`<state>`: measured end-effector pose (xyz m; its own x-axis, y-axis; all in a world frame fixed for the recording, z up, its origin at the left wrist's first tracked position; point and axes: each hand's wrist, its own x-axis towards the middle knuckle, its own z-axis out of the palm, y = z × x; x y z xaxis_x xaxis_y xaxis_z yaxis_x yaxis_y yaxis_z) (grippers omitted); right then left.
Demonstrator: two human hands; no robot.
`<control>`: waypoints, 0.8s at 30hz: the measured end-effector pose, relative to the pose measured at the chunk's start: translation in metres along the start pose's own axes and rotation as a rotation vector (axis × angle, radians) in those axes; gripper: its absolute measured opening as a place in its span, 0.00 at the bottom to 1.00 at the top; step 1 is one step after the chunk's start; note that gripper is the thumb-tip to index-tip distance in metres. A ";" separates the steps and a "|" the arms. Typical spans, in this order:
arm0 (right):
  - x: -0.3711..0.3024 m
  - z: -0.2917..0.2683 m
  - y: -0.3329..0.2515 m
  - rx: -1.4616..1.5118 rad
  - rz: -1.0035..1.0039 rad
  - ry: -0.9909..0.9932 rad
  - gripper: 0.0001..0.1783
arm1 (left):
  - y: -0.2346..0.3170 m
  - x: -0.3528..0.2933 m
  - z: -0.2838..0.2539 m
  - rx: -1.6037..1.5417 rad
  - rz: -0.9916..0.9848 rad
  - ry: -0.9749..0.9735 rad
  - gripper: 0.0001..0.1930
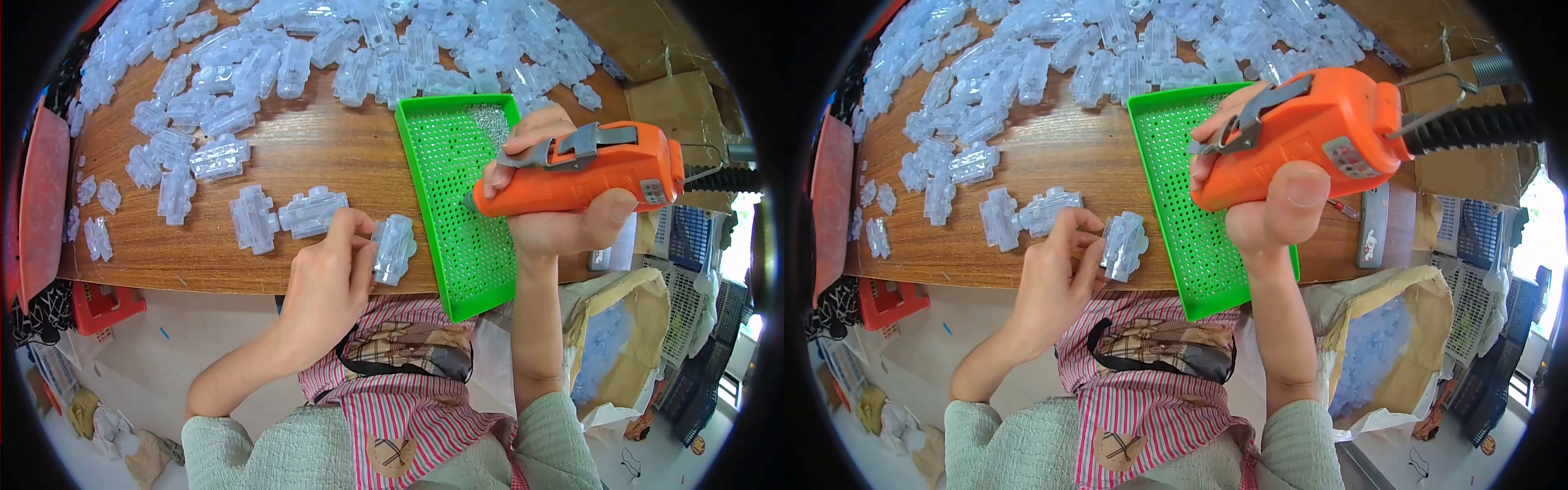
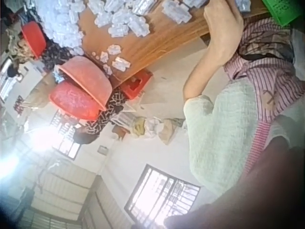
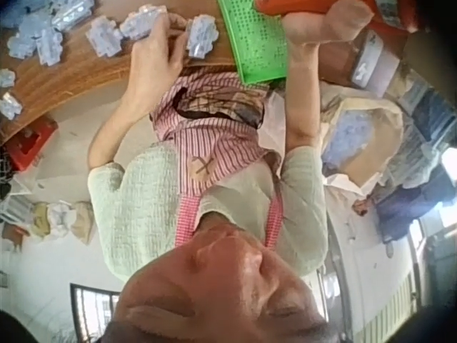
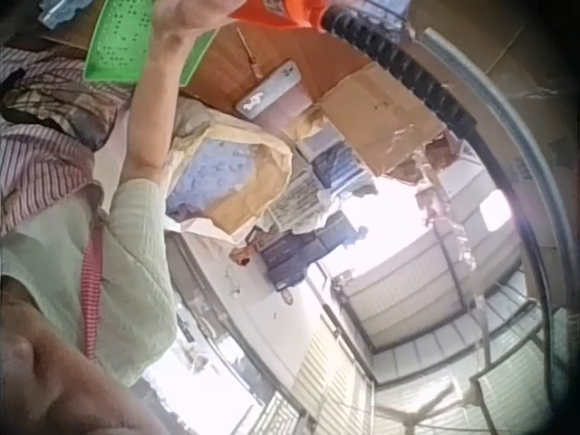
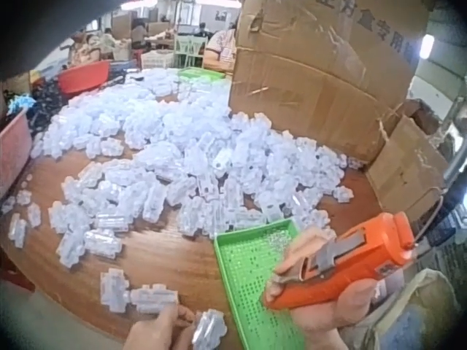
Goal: The person assembles plastic components by picking up screws from a tray and driving them into the plastic pieces with an electric screwdriver.
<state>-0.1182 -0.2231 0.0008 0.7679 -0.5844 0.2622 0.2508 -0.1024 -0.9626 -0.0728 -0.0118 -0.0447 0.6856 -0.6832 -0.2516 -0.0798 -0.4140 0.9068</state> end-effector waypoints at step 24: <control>0.002 -0.029 -0.003 0.292 -0.194 -0.321 0.58 | 0.003 -0.001 -0.002 -0.102 -0.176 -0.207 0.12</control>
<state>-0.1347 -0.2468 0.0019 0.8225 -0.2938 0.4869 0.5271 0.0724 -0.8467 -0.0726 -0.0111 -0.0408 0.5189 -0.7187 -0.4628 0.1080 -0.4819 0.8695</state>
